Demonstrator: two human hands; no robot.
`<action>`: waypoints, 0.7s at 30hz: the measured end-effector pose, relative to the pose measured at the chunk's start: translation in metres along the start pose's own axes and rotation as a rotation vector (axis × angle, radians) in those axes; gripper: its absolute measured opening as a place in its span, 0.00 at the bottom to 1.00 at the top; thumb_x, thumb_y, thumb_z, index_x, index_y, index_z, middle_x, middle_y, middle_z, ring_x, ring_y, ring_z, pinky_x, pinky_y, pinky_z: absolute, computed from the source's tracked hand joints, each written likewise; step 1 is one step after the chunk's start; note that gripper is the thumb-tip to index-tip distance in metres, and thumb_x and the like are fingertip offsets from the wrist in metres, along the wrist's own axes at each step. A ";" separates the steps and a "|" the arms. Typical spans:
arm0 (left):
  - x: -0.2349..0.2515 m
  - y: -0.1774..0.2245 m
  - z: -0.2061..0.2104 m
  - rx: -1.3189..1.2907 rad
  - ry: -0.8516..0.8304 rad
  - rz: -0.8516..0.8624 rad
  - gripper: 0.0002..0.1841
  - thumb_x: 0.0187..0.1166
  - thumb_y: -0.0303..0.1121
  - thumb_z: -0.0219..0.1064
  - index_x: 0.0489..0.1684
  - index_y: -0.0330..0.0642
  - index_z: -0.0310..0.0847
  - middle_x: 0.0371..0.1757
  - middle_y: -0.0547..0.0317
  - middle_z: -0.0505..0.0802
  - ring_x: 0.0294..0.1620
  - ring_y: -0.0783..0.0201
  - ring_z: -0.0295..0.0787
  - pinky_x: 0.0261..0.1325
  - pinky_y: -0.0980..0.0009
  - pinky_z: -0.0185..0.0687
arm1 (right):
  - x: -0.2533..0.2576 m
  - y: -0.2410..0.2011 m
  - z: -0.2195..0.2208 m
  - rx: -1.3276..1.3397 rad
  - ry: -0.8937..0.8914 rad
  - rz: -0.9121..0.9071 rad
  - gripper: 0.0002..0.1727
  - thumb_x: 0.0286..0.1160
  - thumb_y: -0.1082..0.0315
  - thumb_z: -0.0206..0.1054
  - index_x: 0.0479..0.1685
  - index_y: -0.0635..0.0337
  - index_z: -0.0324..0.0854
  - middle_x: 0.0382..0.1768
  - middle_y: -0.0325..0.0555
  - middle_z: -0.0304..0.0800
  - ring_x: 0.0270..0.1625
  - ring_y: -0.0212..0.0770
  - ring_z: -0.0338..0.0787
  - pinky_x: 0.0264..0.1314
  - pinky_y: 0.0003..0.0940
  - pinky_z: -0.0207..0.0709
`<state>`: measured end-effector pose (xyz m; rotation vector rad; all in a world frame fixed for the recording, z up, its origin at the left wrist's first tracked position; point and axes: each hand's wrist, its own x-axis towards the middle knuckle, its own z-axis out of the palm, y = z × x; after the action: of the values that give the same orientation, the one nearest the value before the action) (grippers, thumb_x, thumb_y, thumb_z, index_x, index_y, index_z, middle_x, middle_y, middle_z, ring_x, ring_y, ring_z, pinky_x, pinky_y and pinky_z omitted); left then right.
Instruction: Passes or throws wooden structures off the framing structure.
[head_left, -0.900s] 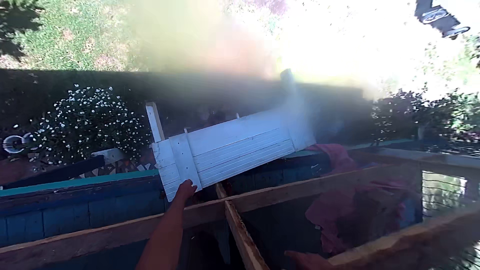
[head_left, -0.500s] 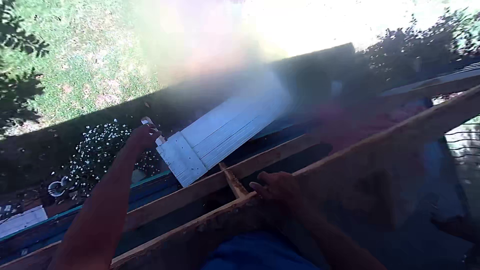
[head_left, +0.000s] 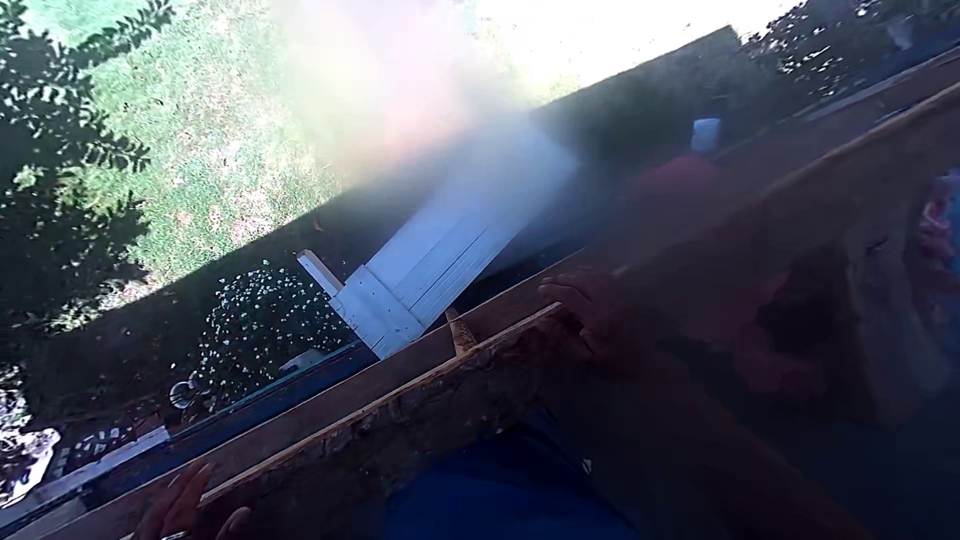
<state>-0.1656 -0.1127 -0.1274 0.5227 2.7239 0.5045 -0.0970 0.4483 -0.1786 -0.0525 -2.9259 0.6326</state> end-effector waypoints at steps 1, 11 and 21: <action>-0.012 -0.006 0.016 0.024 0.039 -0.031 0.39 0.86 0.59 0.54 0.80 0.30 0.69 0.80 0.27 0.76 0.84 0.38 0.68 0.87 0.44 0.58 | -0.009 0.016 -0.009 -0.058 -0.010 0.043 0.34 0.81 0.34 0.55 0.70 0.49 0.85 0.68 0.44 0.89 0.75 0.47 0.83 0.85 0.57 0.67; -0.018 -0.017 0.061 0.219 0.285 -0.077 0.44 0.80 0.73 0.39 0.76 0.46 0.77 0.73 0.46 0.87 0.82 0.49 0.75 0.90 0.42 0.46 | -0.023 0.062 -0.015 -0.190 -0.108 0.015 0.41 0.82 0.28 0.40 0.65 0.49 0.87 0.60 0.50 0.92 0.70 0.56 0.85 0.84 0.65 0.58; -0.012 -0.016 0.062 0.213 0.311 -0.092 0.41 0.80 0.72 0.40 0.74 0.51 0.77 0.69 0.52 0.88 0.80 0.51 0.76 0.88 0.43 0.49 | -0.025 0.069 -0.015 -0.136 -0.145 -0.001 0.37 0.84 0.33 0.43 0.66 0.50 0.85 0.63 0.49 0.91 0.72 0.53 0.85 0.86 0.64 0.56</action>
<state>-0.1371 -0.1143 -0.1859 0.3953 3.1053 0.2934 -0.0704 0.5156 -0.1975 -0.0210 -3.1046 0.4540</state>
